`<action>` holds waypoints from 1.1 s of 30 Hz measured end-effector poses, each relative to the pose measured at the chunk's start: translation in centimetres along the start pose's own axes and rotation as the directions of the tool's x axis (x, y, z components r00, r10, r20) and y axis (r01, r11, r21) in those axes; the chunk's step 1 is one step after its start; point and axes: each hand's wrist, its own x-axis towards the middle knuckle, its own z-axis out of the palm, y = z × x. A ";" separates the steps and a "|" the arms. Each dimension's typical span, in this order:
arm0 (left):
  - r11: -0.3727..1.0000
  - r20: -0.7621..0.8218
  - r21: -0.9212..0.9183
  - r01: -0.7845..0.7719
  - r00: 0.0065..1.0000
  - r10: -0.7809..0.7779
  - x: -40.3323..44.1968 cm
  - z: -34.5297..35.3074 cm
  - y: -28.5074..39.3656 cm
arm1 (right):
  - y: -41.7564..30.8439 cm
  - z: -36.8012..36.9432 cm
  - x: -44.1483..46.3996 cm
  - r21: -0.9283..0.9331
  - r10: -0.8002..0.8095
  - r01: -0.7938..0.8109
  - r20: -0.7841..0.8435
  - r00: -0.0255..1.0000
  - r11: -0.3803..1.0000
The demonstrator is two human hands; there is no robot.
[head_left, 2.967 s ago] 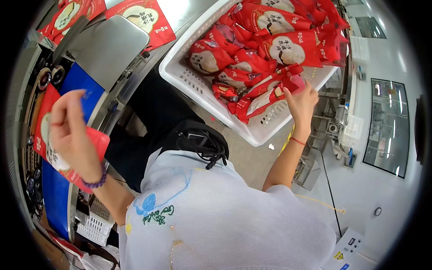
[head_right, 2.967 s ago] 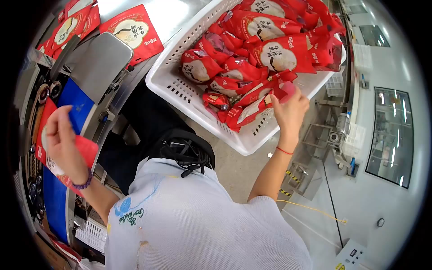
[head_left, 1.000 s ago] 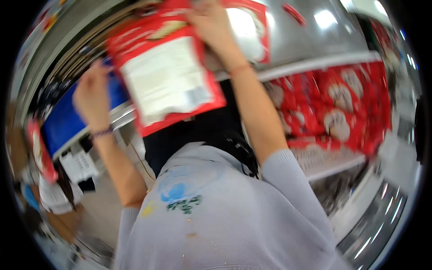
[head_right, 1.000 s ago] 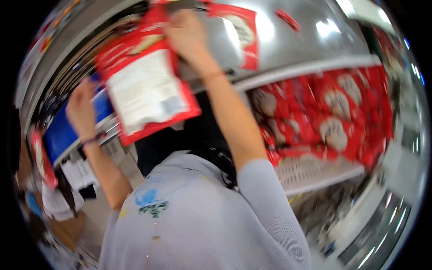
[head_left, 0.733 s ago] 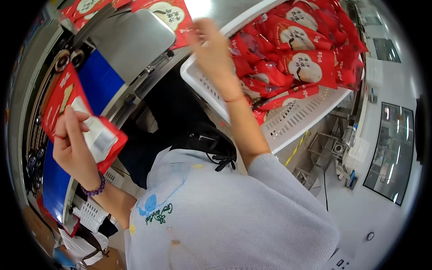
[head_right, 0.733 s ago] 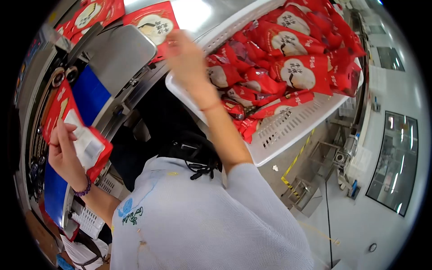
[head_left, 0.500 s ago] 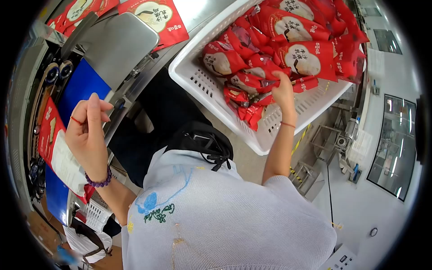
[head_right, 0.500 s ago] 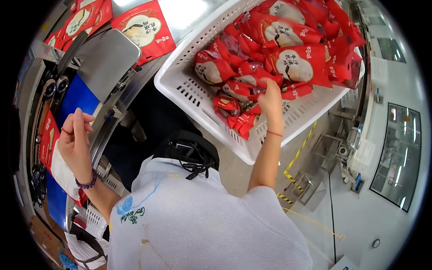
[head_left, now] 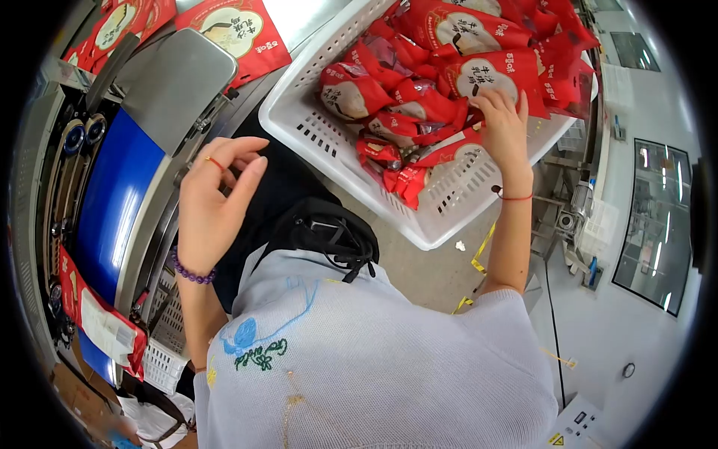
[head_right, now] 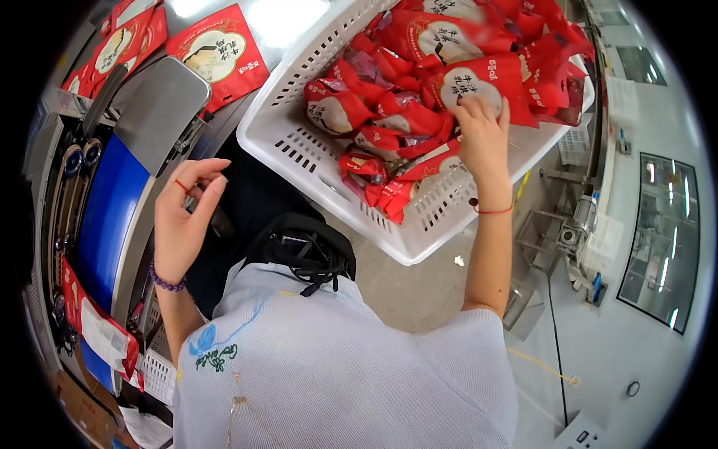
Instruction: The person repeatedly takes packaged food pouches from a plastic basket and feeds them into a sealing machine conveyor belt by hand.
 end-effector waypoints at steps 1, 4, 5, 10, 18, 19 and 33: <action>0.999 0.002 -0.031 -0.009 1.000 0.009 -0.2 0.2 -0.3 | 2.2 2.1 -1.9 -0.115 0.074 -0.067 0.051 0.996 0.991; 0.997 0.037 -0.075 0.025 0.999 -0.022 -1.1 -0.1 -1.2 | 4.7 3.0 -4.2 -0.235 0.200 -0.140 0.252 0.947 0.962; 0.995 0.059 -0.083 0.063 0.997 -0.058 -1.1 -0.3 -1.5 | 4.6 2.6 -3.8 -0.125 0.181 -0.150 0.293 0.939 0.981; 0.973 0.046 0.032 -0.228 0.973 0.227 -0.1 0.8 -1.6 | -5.6 -4.8 1.9 0.123 -0.102 0.072 0.254 0.962 0.990; 0.859 -0.238 -0.065 -0.507 0.844 0.480 2.2 2.4 1.7 | -18.4 -15.7 11.0 0.482 -0.500 0.663 -0.435 0.748 0.573; 0.922 -0.311 -0.112 -0.369 0.895 0.321 1.7 0.5 1.3 | -19.5 -15.4 11.9 0.602 -0.307 0.592 -0.515 0.800 0.535; 0.504 -0.334 -0.858 -0.100 0.854 -0.399 0.0 -9.5 -12.6 | -31.4 4.4 19.7 0.866 0.010 -0.291 0.323 0.946 -0.407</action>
